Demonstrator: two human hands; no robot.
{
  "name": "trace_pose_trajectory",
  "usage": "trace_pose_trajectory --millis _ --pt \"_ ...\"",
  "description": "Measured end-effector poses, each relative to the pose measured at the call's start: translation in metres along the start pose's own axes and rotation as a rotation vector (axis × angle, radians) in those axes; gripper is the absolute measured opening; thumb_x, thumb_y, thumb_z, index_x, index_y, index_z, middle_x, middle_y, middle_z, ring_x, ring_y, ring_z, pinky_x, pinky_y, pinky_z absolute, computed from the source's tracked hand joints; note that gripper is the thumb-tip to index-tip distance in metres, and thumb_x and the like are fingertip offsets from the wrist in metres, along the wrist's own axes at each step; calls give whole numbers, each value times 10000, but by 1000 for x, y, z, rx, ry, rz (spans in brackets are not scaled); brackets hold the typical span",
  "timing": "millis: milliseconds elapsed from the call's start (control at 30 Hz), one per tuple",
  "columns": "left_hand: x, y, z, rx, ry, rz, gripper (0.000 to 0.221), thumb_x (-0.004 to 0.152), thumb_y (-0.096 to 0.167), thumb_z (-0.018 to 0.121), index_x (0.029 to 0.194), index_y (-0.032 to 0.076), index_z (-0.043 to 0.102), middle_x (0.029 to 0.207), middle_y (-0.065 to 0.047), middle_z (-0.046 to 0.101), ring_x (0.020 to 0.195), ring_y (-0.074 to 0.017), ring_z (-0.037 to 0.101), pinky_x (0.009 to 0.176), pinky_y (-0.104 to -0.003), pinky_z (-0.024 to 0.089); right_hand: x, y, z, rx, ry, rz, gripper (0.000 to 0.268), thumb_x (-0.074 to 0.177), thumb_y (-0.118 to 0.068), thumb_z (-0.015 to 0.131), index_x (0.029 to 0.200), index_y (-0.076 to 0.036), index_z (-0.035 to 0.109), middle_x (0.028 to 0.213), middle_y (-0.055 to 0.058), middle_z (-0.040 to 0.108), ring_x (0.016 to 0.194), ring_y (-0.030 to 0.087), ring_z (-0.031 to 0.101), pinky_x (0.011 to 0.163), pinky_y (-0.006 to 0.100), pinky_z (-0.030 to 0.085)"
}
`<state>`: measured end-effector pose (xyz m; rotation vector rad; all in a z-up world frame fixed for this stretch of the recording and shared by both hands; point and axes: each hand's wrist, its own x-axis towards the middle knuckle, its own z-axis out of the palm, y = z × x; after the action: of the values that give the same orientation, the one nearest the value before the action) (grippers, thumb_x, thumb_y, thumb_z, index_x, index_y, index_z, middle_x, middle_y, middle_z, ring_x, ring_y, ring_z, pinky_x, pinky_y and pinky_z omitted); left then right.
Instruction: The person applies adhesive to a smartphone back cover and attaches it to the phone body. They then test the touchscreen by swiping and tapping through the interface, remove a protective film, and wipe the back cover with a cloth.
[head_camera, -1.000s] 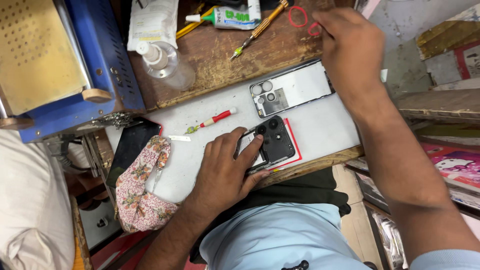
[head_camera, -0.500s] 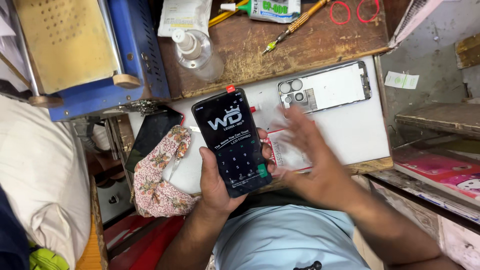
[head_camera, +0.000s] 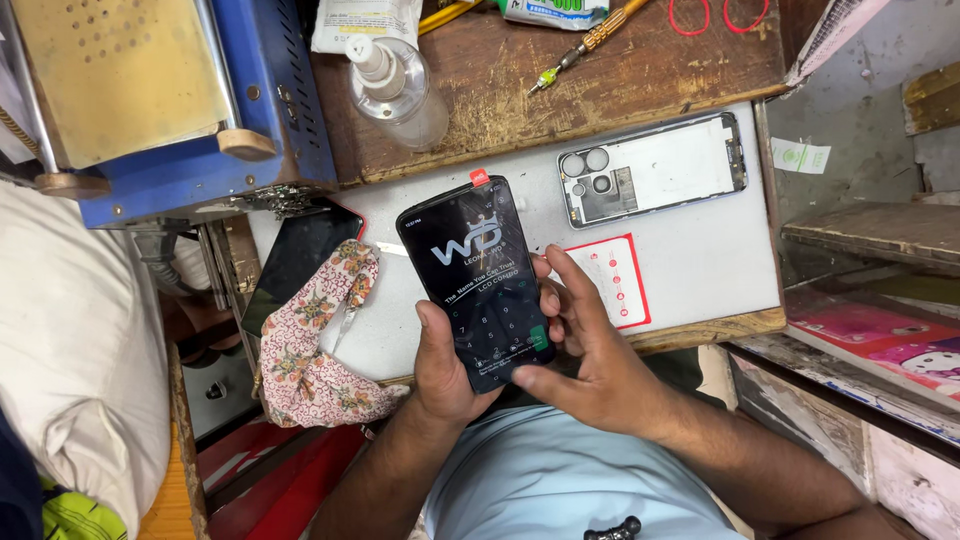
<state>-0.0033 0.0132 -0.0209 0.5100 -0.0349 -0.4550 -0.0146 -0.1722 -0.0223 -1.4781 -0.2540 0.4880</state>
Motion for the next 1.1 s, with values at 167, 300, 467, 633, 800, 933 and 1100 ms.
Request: trace_pose_trajectory --millis 167,300,467,633,800,933,1100 --pt "1 3 2 -18 66 13 1011 957 766 455 1554 -47 378 1364 -156 574 1181 -251 612 1031 -440 533 1 -3 -23 176 66 -63 799 1085 -438 488 1671 -108 57 1699 245 303 1485 323 480 1191 469 463" --pt "4 6 5 9 18 16 982 1022 743 459 1583 -59 382 1441 -198 554 1237 -272 609 1068 -452 537 4 -6 -50 4 253 -236 642 1135 -402 458 1639 -87 217 1626 276 429 1426 367 571 1168 510 525" --pt "10 24 12 593 38 33 780 1047 625 554 1497 6 404 1488 -181 549 1245 -255 588 1089 -430 502 4 -20 -83 -545 527 -247 378 1076 -93 606 1442 -70 517 1440 160 620 1382 329 606 1148 452 528" --pt "23 28 24 2009 -259 310 667 830 419 808 1397 138 598 1378 -202 535 1182 -345 535 966 -494 447 12 -32 -113 -1166 525 -224 298 935 -7 753 1222 -87 753 1340 52 681 1409 356 551 1148 474 488" --pt "33 19 30 2233 -335 300 661 752 435 825 1336 183 648 1343 -198 544 1170 -347 529 891 -507 438 25 -31 -123 -1283 467 -184 234 882 -83 796 1108 -138 784 1318 24 689 1433 354 473 1186 529 406" --pt "32 15 27 2230 -314 260 643 769 441 818 1331 178 650 1352 -196 546 1185 -347 521 906 -511 436 26 -26 -126 -1302 468 -171 172 882 -101 808 1051 -125 787 1313 19 688 1434 341 472 1217 580 368" --pt "30 16 27 2262 -299 295 640 780 454 808 1339 184 651 1374 -179 531 1221 -352 496 987 -556 414 23 -27 -124 -1259 508 -207 133 898 -69 795 1021 -114 779 1261 23 713 1406 332 520 1212 575 386"
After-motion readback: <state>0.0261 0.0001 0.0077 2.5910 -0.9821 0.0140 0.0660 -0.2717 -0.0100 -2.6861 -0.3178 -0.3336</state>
